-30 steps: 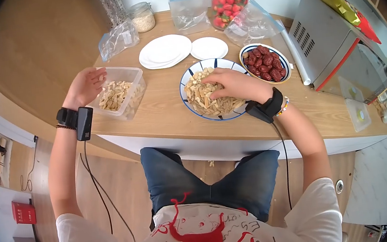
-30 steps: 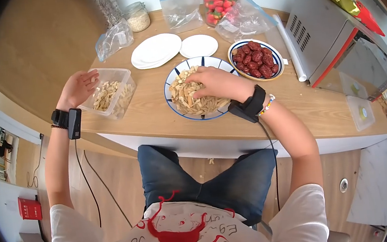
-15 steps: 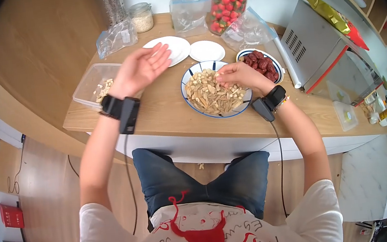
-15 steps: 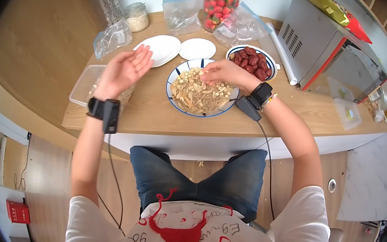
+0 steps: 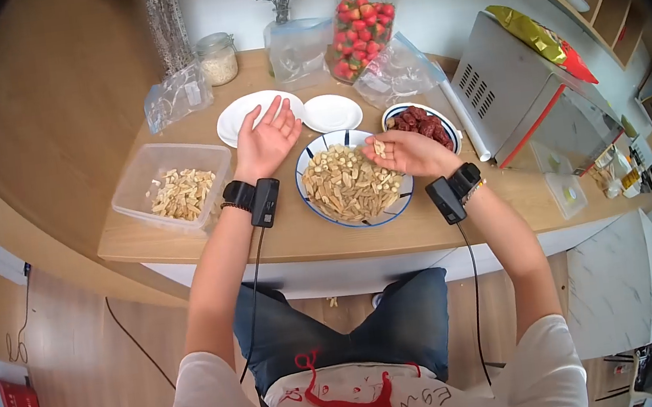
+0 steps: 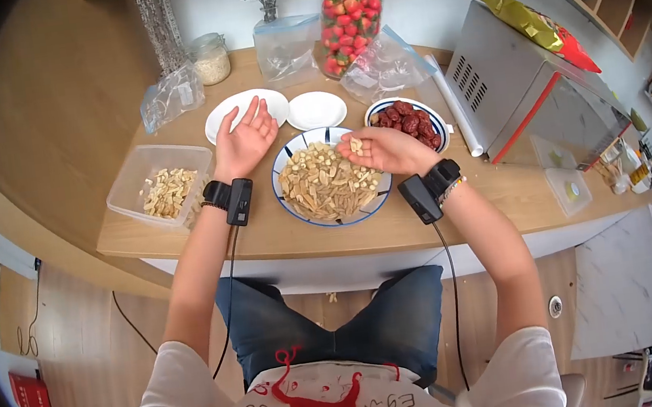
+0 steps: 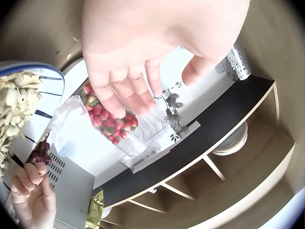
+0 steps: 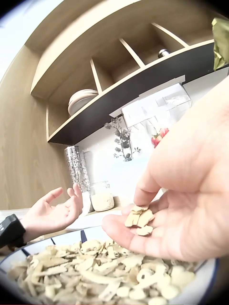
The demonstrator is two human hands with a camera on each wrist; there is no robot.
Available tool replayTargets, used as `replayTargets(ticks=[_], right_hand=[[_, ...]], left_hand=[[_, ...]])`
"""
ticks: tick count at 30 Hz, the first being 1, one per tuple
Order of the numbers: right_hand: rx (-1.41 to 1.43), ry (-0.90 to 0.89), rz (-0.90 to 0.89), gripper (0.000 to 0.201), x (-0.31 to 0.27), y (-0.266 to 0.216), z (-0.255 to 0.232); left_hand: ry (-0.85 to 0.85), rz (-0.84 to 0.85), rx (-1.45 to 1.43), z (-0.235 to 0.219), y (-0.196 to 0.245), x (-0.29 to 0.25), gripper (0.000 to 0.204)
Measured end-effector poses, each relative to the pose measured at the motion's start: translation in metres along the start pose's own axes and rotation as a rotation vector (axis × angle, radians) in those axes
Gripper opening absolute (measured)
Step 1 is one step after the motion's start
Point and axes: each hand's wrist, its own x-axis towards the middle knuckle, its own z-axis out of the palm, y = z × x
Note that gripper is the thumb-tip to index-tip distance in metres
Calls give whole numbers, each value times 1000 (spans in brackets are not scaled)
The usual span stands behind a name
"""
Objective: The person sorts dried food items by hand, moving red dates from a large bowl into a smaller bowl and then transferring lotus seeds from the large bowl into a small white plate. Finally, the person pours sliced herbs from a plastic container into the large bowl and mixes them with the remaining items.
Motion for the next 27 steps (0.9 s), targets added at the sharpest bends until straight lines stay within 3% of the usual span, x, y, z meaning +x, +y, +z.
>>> replayTargets(ticks=[11,16,20,27], right_hand=[[19,-52,-33,28,10,-3,26],[-182,-55,-94,29,4,-2,25],[-282,81,-89,26,3,-6,37],[-325,79,-77,18,14,-7,32]], left_hand=[[-8,26,-46,-9,0,-7,48],[6,52,-52,-17,1,-6,49],[18,25,-46,-13,-1,-7,49],[27,57,-54,-18,1,-7,48]])
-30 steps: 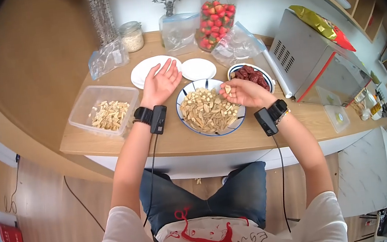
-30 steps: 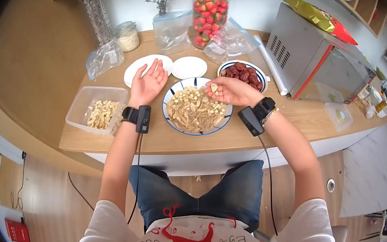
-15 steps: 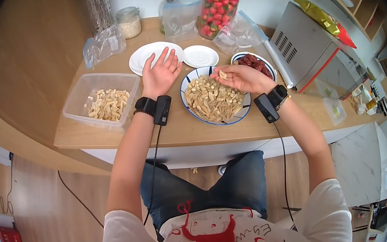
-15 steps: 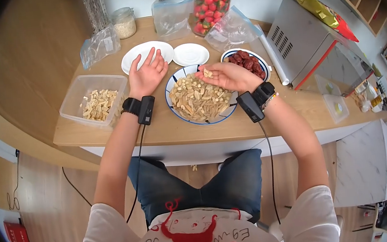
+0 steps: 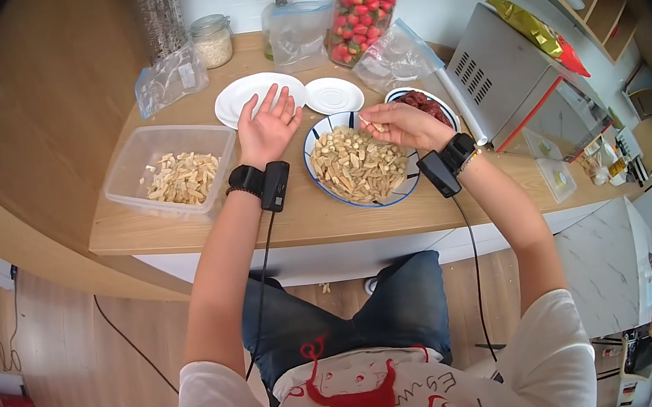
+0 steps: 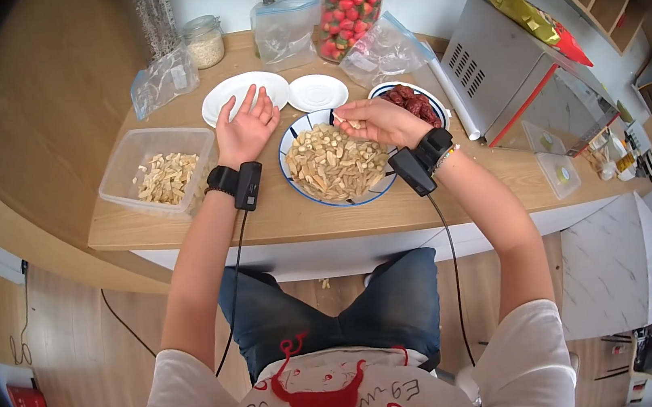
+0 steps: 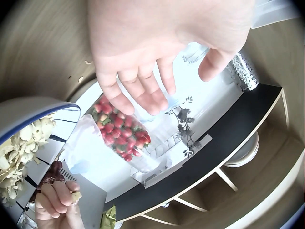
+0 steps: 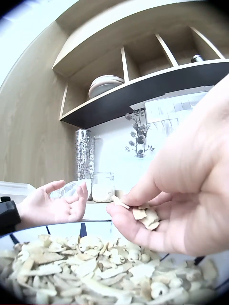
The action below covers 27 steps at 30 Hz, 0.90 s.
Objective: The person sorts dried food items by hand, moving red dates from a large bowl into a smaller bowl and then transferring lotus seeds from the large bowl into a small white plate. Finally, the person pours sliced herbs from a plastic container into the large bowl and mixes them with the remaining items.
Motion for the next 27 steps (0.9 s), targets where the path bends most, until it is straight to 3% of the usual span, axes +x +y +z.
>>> replayTargets(ticks=[7,10,11,14,19,22,23,26,27], right_hand=[[386,-51,111,23,25,-5,5],[269,-105,9,27,38,-25,28],[264,-209,-9,34,48,-35,30],[219,-163,-170,40,57,-67,81],[140,-389,-67,49,88,-76,156],[-73,-467,31,54,108,-67,195],[-139,-387,23,60,111,-61,206],[-197,-345,-57,62,107,-58,208],[-197,-350,-80,60,106,-57,201]], left_hand=[[15,-8,16,0,-2,0,46],[13,-4,-2,-2,-1,0,46],[17,2,3,-2,-1,1,46],[12,-4,4,-3,-1,2,45],[12,9,82,-15,-2,8,46],[-36,154,225,-3,-6,1,48],[-23,185,268,12,-7,-6,47],[-96,112,208,-2,-3,1,46],[-92,108,244,-9,-1,5,54]])
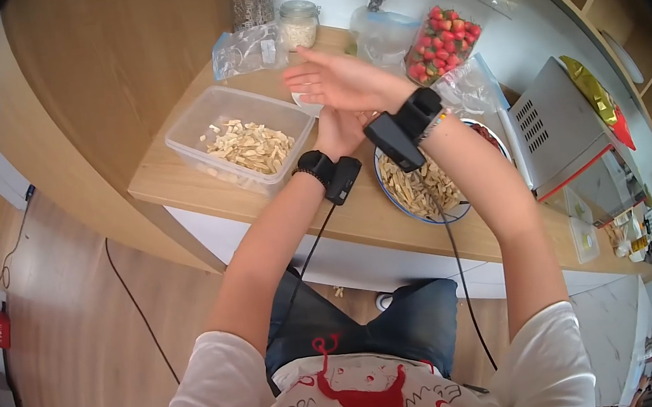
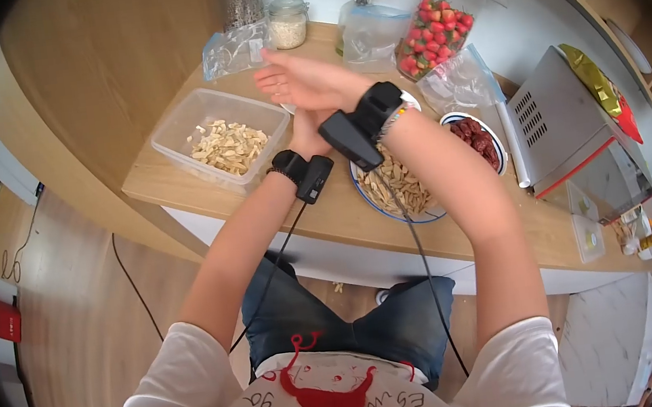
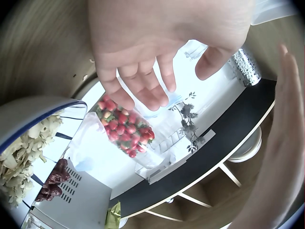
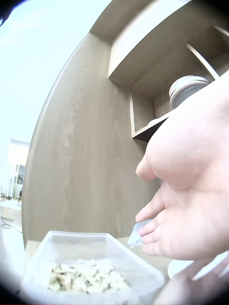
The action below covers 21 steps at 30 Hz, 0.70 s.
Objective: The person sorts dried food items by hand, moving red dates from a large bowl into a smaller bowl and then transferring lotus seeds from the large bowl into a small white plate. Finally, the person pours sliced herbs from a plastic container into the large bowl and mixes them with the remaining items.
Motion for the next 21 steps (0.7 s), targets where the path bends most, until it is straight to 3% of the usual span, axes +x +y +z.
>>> replayTargets(ticks=[2,7,11,12,15,16,19,21], right_hand=[[-13,3,-47,58,-17,2,-25],[-619,133,38,35,-73,22,-99],[-1191,90,34,27,-105,38,-102],[-1212,38,75,36,-109,41,-99],[-1358,88,-113,42,-115,70,-93],[-1332,89,-31,46,-115,74,-92],[-1228,135,-130,45,-118,83,-83],[-1181,138,-154,31,-118,86,-80]], left_hand=[[81,-43,-87,-7,-4,2,51],[106,-126,-211,0,0,2,39],[156,-88,-233,1,1,2,40],[152,-91,-231,0,2,1,39],[184,-86,-214,3,1,1,39],[184,-88,-214,4,2,1,39],[185,-95,-205,3,1,0,39],[182,-104,-190,2,1,1,39]])
